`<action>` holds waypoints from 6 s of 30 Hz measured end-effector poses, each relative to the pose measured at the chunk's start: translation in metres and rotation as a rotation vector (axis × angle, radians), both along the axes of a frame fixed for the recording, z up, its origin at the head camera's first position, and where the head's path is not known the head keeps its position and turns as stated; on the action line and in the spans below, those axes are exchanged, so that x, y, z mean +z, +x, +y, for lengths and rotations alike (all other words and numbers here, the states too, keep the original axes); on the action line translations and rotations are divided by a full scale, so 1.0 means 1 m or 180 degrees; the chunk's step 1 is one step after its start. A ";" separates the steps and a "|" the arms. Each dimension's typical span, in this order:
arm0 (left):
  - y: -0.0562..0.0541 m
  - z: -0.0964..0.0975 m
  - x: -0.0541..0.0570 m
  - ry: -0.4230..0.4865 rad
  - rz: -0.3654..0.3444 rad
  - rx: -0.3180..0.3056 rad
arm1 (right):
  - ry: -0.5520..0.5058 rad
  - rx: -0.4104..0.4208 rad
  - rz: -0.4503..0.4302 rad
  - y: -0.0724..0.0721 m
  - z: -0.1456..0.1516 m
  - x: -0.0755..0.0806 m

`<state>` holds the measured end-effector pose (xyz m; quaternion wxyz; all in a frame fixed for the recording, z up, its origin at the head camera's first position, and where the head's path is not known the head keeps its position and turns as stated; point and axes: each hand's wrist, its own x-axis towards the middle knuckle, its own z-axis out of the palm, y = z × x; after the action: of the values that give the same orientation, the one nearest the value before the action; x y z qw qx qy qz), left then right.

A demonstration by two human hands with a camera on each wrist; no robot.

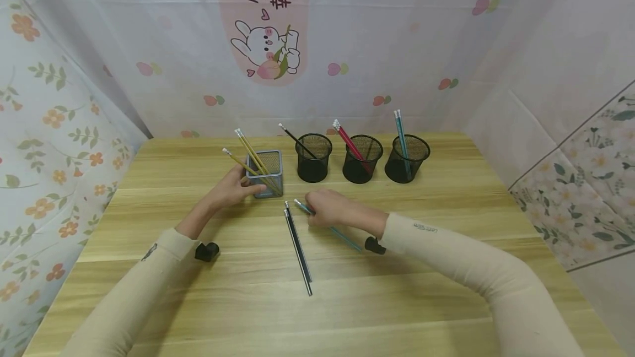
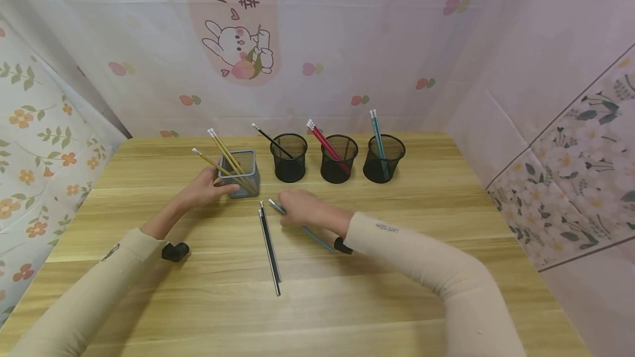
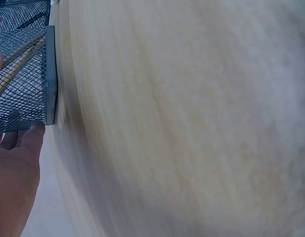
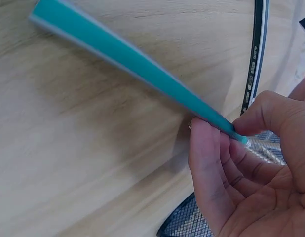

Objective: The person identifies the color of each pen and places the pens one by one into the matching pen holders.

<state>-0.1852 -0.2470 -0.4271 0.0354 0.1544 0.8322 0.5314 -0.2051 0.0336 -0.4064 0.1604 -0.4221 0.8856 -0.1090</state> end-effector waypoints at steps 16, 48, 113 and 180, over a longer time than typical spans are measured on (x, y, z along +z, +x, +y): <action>-0.004 -0.004 -0.009 -0.0011 0.0032 -0.0002 | -0.0110 0.0085 0.0200 -0.009 0.023 0.020; -0.006 -0.006 -0.010 -0.0110 0.0105 -0.0034 | -0.0890 -0.0436 0.0746 -0.059 0.087 0.131; -0.007 -0.006 -0.011 -0.0105 0.0104 -0.0031 | -0.1470 -0.1151 0.1357 -0.116 0.158 0.059; -0.006 -0.005 -0.010 -0.0059 0.0076 -0.0036 | -0.0597 0.0141 0.0349 0.007 0.002 0.005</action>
<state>-0.1912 -0.2521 -0.4376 0.0298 0.1651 0.8365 0.5216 -0.1984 0.0354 -0.4011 0.0739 -0.4600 0.8694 -0.1645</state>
